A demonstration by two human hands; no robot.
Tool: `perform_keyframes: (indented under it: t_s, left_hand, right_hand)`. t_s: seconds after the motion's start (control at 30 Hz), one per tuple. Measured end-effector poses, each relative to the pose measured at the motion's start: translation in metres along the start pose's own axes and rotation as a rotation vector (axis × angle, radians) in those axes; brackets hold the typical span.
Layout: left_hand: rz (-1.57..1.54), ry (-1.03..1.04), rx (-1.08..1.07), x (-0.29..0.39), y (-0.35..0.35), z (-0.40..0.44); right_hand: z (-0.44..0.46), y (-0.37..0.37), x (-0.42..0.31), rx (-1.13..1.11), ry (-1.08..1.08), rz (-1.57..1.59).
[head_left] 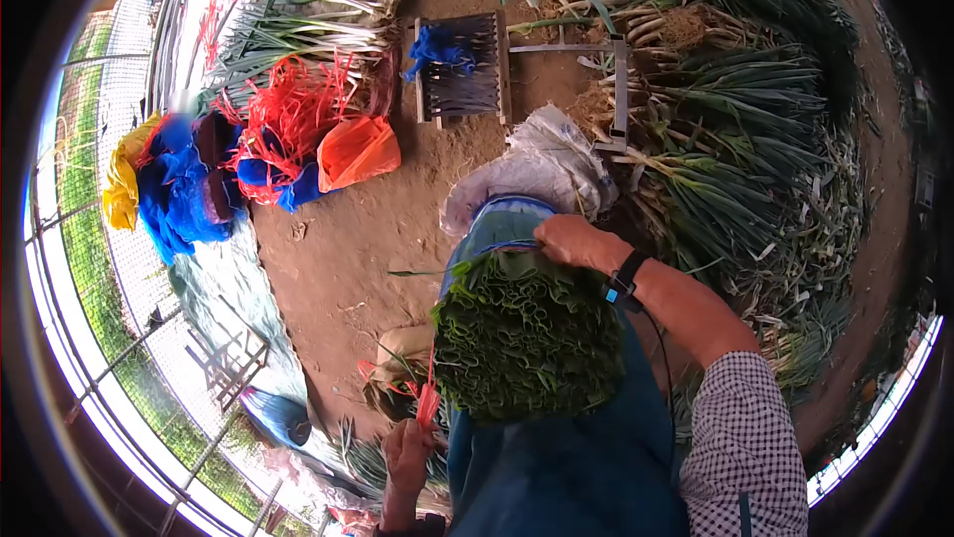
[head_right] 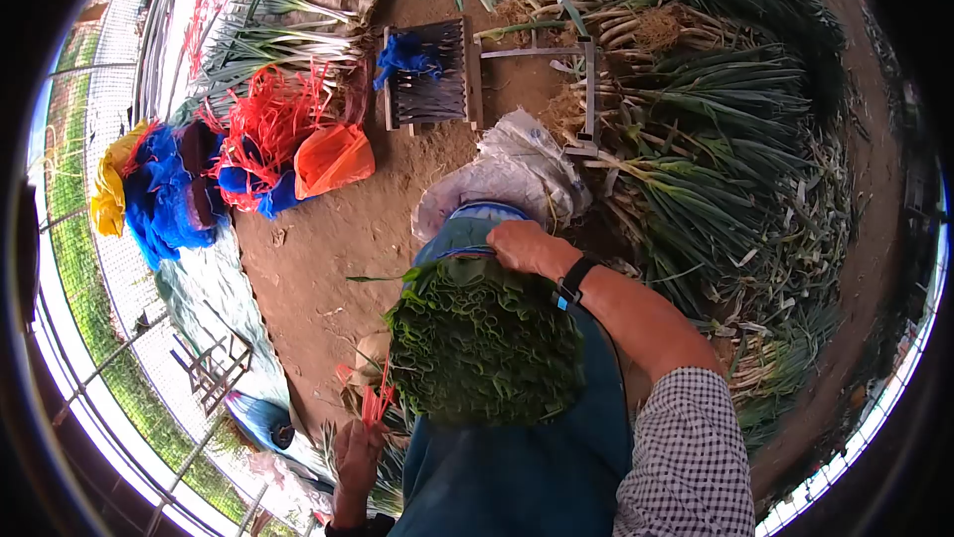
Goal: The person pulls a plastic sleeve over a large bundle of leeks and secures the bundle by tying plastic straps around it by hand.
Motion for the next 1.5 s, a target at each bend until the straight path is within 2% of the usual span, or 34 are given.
perform_keyframes:
  t_s: [0.13, 0.27, 0.37, 0.53, 0.63, 0.67, 0.73, 0.77, 0.8, 0.83, 0.87, 0.9, 0.93, 1.0, 1.03, 1.1, 1.13, 1.23, 1.27, 1.37, 1.43, 1.47, 1.5]
  left_hand:
    - [0.024, 0.01, -0.023, 0.0, -0.001, 0.005]
    - [0.161, -0.029, 0.001, -0.003, -0.01, 0.006]
    - [0.163, 0.008, 0.002, 0.005, -0.003, 0.006]
    - [-0.133, -0.018, -0.01, -0.003, -0.013, 0.029]
    - [-0.046, -0.039, 0.001, 0.01, -0.015, 0.007]
    - [0.173, 0.056, 0.009, 0.014, -0.016, -0.001]
    - [0.08, -0.017, -0.011, 0.014, -0.019, 0.001]
    - [0.033, -0.045, -0.021, 0.015, -0.018, 0.003]
    - [0.137, 0.028, -0.02, 0.024, -0.015, 0.004]
    - [0.151, 0.018, -0.012, 0.024, -0.017, 0.004]
    - [0.161, 0.015, -0.014, 0.023, -0.018, 0.002]
    - [0.169, 0.035, -0.027, 0.026, -0.016, 0.008]
    - [0.162, 0.055, 0.01, 0.025, -0.018, 0.008]
    - [0.118, 0.077, -0.011, 0.024, -0.018, 0.009]
    - [0.059, 0.085, -0.027, 0.026, -0.014, 0.013]
    - [-0.057, 0.078, -0.036, 0.027, -0.014, 0.015]
    - [-0.081, 0.119, -0.072, 0.036, -0.012, 0.014]
    - [0.02, 0.209, -0.076, 0.042, -0.015, 0.012]
    - [-0.002, 0.173, -0.056, 0.047, -0.015, 0.008]
    - [-0.065, 0.247, -0.021, 0.052, -0.017, 0.008]
    - [-0.076, 0.183, -0.044, 0.031, -0.022, 0.02]
    - [-0.075, 0.139, -0.039, 0.014, -0.026, 0.024]
    - [-0.295, 0.215, -0.025, 0.015, -0.024, 0.029]
  right_hand:
    - [0.002, 0.001, -0.015, -0.049, -0.066, -0.093]
    - [-0.004, -0.003, -0.011, 0.09, -0.076, 0.012]
    - [-0.01, -0.009, -0.014, 0.075, -0.037, 0.1]
    - [-0.016, -0.027, -0.033, -0.129, 0.024, 0.294]
    - [-0.007, -0.027, -0.027, -0.195, 0.074, 0.335]
    - [0.001, -0.029, -0.021, -0.198, 0.096, 0.341]
    - [0.023, -0.044, -0.026, -0.168, 0.132, 0.336]
    - [0.044, -0.051, -0.05, -0.069, -0.02, 0.302]
    - [0.066, -0.057, -0.079, 0.037, -0.172, 0.267]
    - [0.09, -0.035, -0.105, -0.25, -0.153, 0.325]
    - [0.11, -0.001, -0.119, -0.347, -0.231, 0.342]
    - [0.114, 0.003, -0.15, -0.45, -0.243, 0.351]
    - [0.127, 0.019, -0.156, -0.439, -0.285, 0.337]
    - [0.145, 0.045, -0.137, -0.297, -0.288, 0.43]
    - [0.142, 0.025, -0.139, -0.227, -0.276, 0.496]
    - [0.124, -0.015, -0.116, -0.079, 0.034, 0.766]
    - [0.118, -0.031, -0.106, 0.018, 0.055, 0.88]
    - [0.082, -0.092, -0.094, 0.438, 0.065, 0.663]
    - [0.071, -0.087, -0.088, 0.44, 0.159, 0.774]
    - [0.024, -0.104, -0.103, 0.487, 0.273, 0.793]
    - [-0.029, -0.141, -0.108, 0.587, 0.313, 0.789]
    - [-0.053, -0.148, -0.099, 0.615, 0.399, 0.875]
    - [-0.069, -0.151, -0.09, 0.568, 0.38, 0.957]
Point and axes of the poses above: each hand's wrist, its own z-axis towards the middle knuckle, its own y-axis out of the palm, x = y × z, the point moved 9 cm from there along z, towards the middle knuckle, and after that the axes turned 4 degrees about -y, right-handed, at the moved point
